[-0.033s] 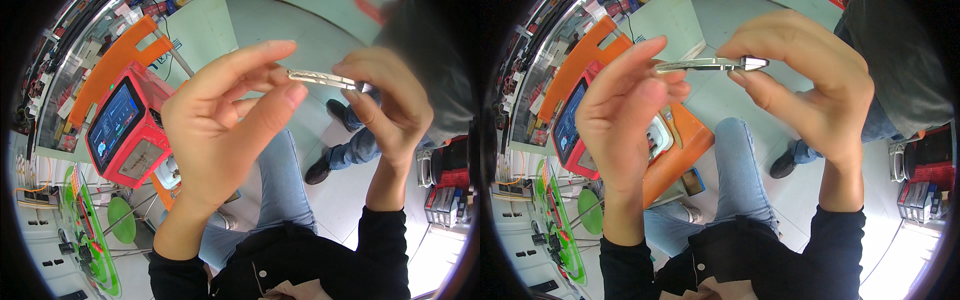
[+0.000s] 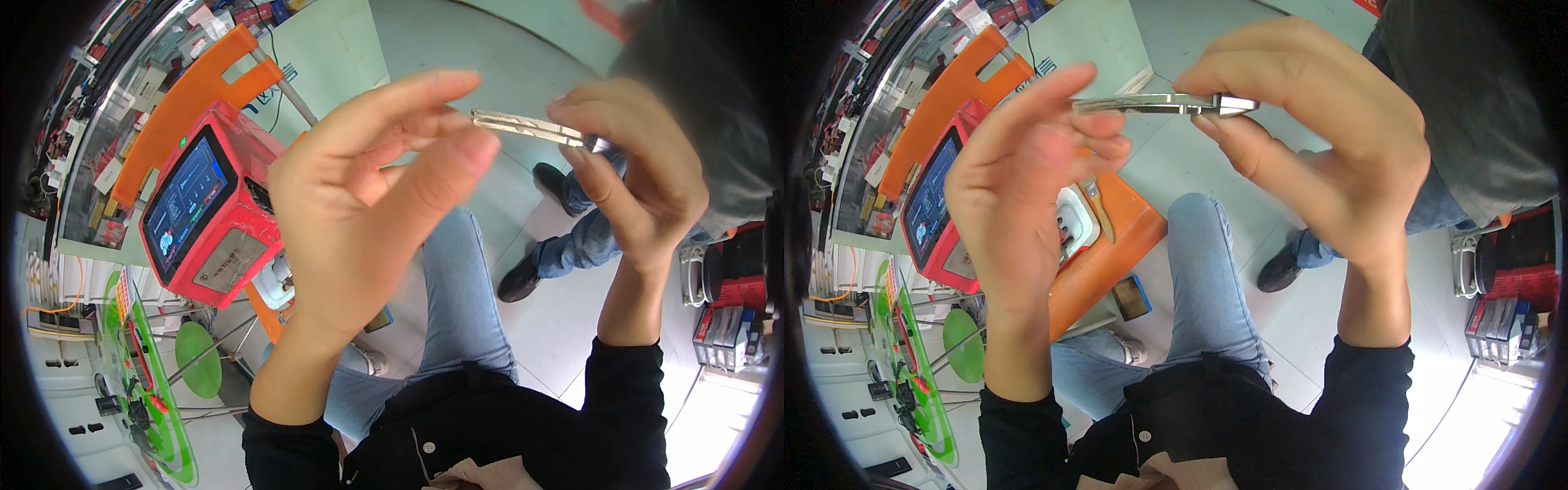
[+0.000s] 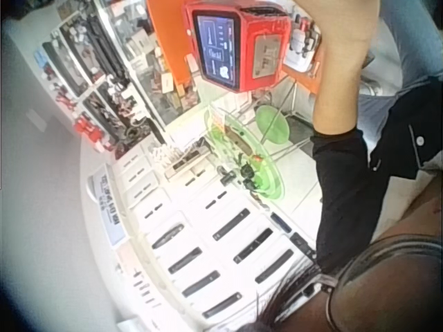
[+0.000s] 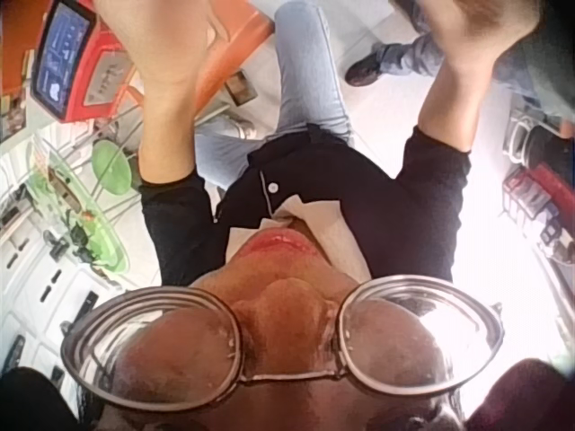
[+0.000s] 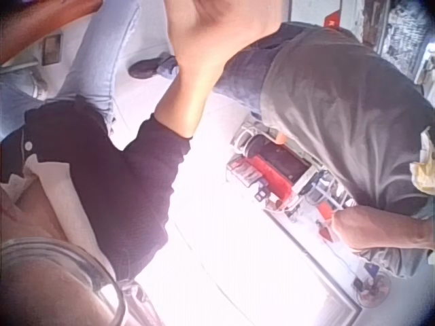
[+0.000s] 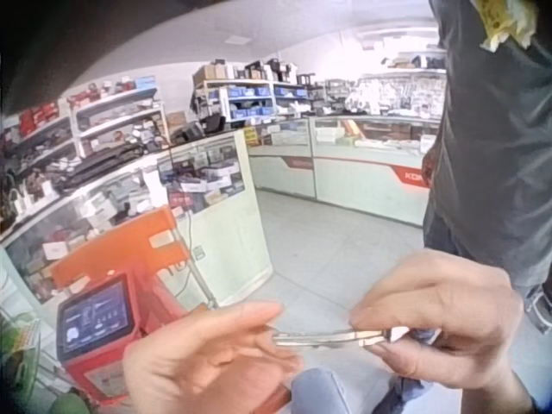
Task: The person inspects two metal keys, aligns them, and places one into a red key-cutting machine. They operate the machine's touchscreen and clamp to cut the key, then remove the finished key and inspect it.
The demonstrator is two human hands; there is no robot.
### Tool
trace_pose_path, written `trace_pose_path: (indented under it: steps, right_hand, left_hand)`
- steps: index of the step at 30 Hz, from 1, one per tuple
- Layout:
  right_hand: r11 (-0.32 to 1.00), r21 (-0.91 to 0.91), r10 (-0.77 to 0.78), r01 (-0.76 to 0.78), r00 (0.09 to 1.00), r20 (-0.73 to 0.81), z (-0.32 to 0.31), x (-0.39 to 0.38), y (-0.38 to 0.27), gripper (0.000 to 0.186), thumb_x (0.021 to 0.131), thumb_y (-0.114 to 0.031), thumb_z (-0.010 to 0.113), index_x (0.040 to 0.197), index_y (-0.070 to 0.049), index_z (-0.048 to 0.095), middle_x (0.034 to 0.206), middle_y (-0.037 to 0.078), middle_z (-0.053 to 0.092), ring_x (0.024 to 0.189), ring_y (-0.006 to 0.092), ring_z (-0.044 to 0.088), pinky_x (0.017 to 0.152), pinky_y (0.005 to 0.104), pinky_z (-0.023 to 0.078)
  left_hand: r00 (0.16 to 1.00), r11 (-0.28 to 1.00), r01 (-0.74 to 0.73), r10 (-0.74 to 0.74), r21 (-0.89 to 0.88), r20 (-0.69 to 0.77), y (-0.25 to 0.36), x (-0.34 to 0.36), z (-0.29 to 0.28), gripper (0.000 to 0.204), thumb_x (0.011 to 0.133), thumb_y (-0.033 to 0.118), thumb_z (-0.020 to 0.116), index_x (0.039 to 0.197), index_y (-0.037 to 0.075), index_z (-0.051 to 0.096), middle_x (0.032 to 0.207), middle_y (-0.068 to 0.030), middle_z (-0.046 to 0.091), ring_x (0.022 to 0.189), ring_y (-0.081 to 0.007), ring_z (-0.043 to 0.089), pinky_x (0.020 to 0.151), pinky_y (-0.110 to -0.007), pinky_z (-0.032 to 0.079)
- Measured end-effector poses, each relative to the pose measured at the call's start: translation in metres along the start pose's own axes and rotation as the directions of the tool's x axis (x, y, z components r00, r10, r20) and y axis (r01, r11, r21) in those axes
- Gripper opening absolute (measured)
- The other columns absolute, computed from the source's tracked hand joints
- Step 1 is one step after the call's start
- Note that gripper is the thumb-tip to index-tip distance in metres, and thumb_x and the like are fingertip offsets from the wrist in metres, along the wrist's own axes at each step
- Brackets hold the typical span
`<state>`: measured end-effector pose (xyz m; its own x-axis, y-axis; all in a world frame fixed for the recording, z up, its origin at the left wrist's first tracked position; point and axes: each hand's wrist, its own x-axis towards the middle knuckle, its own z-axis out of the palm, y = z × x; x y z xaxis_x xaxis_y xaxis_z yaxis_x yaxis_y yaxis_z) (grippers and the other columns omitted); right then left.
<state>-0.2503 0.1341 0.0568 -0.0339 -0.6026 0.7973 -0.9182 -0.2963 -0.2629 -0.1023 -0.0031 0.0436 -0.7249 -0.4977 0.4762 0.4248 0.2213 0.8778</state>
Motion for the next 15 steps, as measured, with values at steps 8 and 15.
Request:
trace_pose_path:
  steps: [8, 15]
  right_hand:
    - [0.776, -0.457, -0.457, 0.435, 0.887, 0.066, 0.0, -0.005, 0.006, 0.027, 0.065, -0.002, 0.068, 0.09, 0.002, 0.062, 0.09, 0.015, 0.062, 0.08, 0.0297, 0.061, 0.079, 0.0479, 0.05]
    - [0.644, -0.504, -0.609, 0.575, 0.785, 0.118, -0.004, -0.003, 0.016, 0.031, 0.064, -0.001, 0.072, 0.093, -0.004, 0.061, 0.1, 0.015, 0.059, 0.09, 0.0306, 0.06, 0.082, 0.0472, 0.05]
  left_hand:
    - [0.965, 0.965, 0.25, -0.242, -0.076, 0.102, 0.005, 0.005, -0.004, 0.028, 0.086, 0.02, 0.057, 0.096, -0.006, 0.06, 0.075, -0.0136, 0.063, 0.064, -0.0196, 0.063, 0.057, -0.029, 0.054]
    - [0.931, 0.918, 0.363, -0.35, -0.162, 0.104, 0.014, 0.005, 0.0, 0.02, 0.084, 0.012, 0.059, 0.094, -0.005, 0.061, 0.072, -0.0129, 0.064, 0.054, -0.0188, 0.062, 0.052, -0.026, 0.052]
